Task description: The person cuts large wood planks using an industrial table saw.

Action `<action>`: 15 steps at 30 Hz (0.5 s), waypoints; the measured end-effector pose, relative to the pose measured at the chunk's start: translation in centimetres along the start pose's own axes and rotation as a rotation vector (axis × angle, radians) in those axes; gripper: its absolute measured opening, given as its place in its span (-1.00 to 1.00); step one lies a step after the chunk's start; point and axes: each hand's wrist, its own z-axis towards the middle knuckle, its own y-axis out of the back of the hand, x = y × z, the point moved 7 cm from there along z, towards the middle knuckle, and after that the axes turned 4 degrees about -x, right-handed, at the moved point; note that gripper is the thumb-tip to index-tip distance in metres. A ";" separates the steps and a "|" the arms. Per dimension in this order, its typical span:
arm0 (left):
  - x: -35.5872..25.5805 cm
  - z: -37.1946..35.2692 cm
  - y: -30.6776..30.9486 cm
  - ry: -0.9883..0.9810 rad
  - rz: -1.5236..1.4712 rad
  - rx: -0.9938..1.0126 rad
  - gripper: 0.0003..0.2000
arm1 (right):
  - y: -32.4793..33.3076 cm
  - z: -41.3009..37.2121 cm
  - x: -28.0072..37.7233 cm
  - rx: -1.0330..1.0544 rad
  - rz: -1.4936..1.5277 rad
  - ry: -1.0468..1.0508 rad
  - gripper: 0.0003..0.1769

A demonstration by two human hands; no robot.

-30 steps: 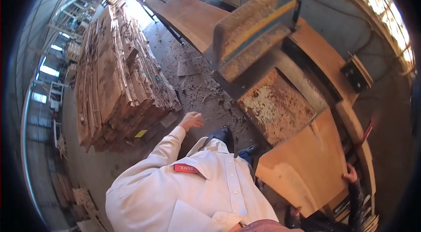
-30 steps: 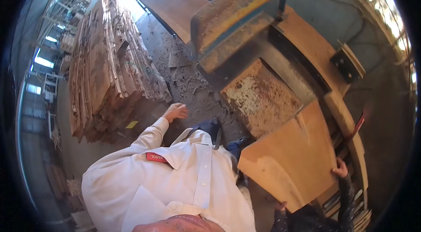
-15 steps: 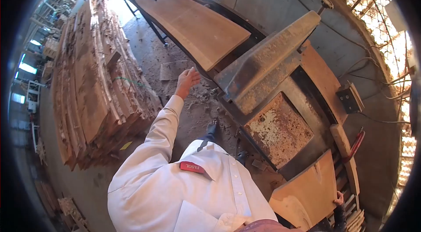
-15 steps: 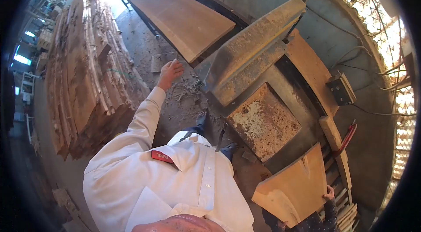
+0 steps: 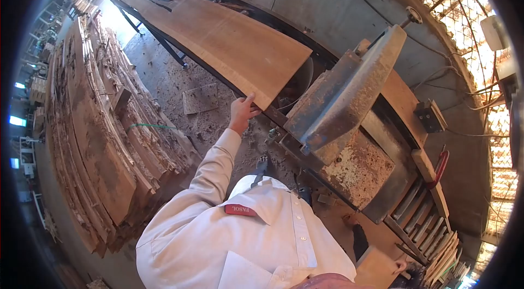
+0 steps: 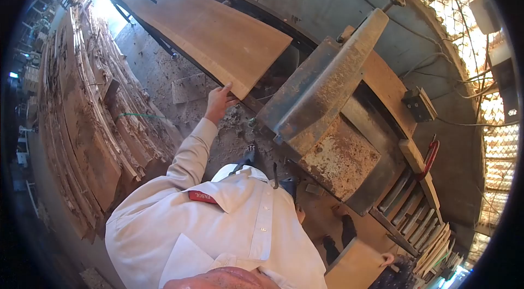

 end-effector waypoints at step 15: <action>0.9 -0.2 -3.2 0.001 -0.077 0.144 -0.68 | -22.6 -10.2 -5.0 0.339 -0.008 -0.187 -0.40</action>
